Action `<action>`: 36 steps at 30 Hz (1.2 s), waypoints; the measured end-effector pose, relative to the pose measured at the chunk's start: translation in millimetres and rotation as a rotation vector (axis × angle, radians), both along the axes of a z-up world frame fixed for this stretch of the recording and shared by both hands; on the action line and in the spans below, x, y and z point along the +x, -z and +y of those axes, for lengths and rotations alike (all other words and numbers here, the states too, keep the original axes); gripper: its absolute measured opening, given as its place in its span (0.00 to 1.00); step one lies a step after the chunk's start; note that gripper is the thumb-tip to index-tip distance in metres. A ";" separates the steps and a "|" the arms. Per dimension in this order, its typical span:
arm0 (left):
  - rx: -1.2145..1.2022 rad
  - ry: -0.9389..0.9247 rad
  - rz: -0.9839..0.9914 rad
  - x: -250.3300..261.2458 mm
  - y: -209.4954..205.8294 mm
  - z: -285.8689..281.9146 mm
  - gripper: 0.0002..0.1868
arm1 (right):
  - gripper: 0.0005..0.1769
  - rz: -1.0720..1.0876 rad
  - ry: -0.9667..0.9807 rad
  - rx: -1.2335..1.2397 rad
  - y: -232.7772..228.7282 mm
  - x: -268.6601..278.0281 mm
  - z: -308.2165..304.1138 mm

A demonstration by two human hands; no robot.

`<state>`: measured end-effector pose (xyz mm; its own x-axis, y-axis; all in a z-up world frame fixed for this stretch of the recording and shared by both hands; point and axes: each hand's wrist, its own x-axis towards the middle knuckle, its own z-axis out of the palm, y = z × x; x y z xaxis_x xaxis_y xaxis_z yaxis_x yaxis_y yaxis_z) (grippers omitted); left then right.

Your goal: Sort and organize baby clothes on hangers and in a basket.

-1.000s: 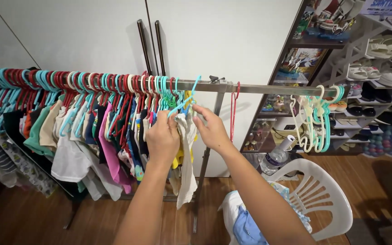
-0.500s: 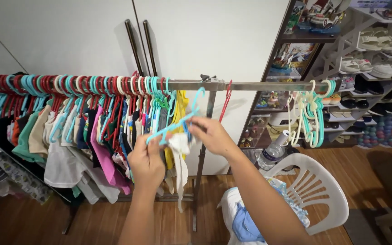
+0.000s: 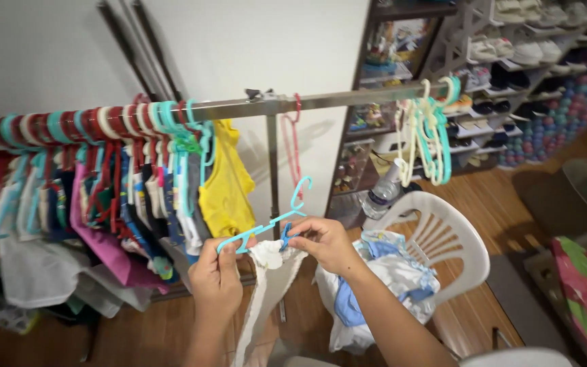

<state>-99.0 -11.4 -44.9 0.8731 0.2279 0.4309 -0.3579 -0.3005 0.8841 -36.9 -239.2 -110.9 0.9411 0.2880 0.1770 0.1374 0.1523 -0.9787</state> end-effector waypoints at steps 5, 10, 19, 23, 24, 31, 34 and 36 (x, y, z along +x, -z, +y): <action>0.016 0.066 -0.097 -2.6 -16.2 -22.4 0.09 | 0.19 -0.051 0.119 0.157 4.4 -11.9 -23.7; 0.108 0.049 -0.129 -0.4 -16.5 -38.8 0.08 | 0.19 -0.054 0.173 0.256 22.3 -8.1 -54.1; 0.223 -0.103 -0.149 -3.7 -16.2 -25.5 0.06 | 0.13 0.180 0.221 0.652 7.5 -0.3 -58.4; 0.210 -0.223 -0.206 -5.8 -37.8 -14.3 0.07 | 0.11 -0.192 0.271 -0.101 -35.6 -9.6 2.5; 0.194 -0.232 -0.205 -7.2 -42.9 -12.5 0.07 | 0.16 -0.366 0.291 -0.398 -68.8 -23.0 25.9; 0.168 -0.315 -0.307 -5.1 -62.4 -4.3 0.08 | 0.26 -0.633 0.283 -0.334 -90.6 -29.4 67.9; 0.144 -0.313 -0.259 -7.1 -60.7 -6.7 0.08 | 0.31 -0.638 0.404 -0.364 -66.1 -24.0 69.3; 0.174 -0.309 -0.247 -7.4 -62.1 -8.6 0.08 | 0.16 -0.749 0.495 -0.353 -47.7 -14.0 63.7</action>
<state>-106.4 -20.0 17.1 0.6413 0.3679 0.6733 -0.4221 -0.5635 0.7101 -50.8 -175.4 -63.2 0.6481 0.0403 0.7605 0.7147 -0.3771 -0.5891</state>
